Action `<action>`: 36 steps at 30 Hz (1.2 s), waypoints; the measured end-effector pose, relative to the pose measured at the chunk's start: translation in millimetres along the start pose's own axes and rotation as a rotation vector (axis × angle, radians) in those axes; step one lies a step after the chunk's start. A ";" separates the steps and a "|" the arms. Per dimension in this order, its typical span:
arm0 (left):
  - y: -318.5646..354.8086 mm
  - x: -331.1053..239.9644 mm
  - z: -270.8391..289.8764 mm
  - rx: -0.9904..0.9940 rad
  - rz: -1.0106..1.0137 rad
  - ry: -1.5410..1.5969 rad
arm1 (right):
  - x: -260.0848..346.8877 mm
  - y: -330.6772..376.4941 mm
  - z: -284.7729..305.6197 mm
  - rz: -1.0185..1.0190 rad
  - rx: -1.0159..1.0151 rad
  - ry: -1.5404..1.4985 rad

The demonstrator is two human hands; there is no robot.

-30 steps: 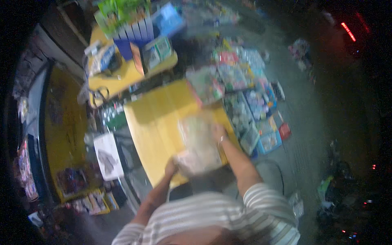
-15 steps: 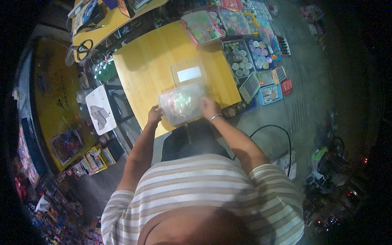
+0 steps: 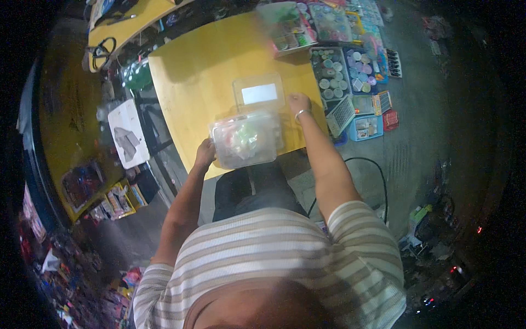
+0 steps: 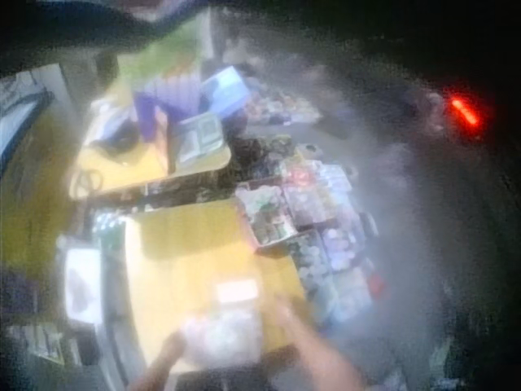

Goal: The person organizes stationery items in a store. They pick up various items from a display box and a table, including plastic containers and packaged goods, and place them on shelves. The person also handles a yellow board and a plastic bag.

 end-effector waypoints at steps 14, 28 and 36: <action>13.8 -13.9 -6.6 0.129 -0.013 0.136 | -29.1 109.3 -67.4 -0.497 0.133 -0.691; -6.1 -83.7 -6.2 0.073 -0.203 0.078 | 43.7 59.9 12.0 0.004 -0.192 -0.597; -60.8 -109.4 -20.9 0.015 -0.201 0.008 | 16.2 2.1 3.9 0.017 -0.204 -0.533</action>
Point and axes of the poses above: each hand's wrist, its own y-axis away from the middle knuckle, its own z-axis out of the back of the hand, x = y × z, the point moved 7 cm from there along -y, towards the middle knuckle, and after that the axes turned 6 degrees about z, right-handed, at the moved point
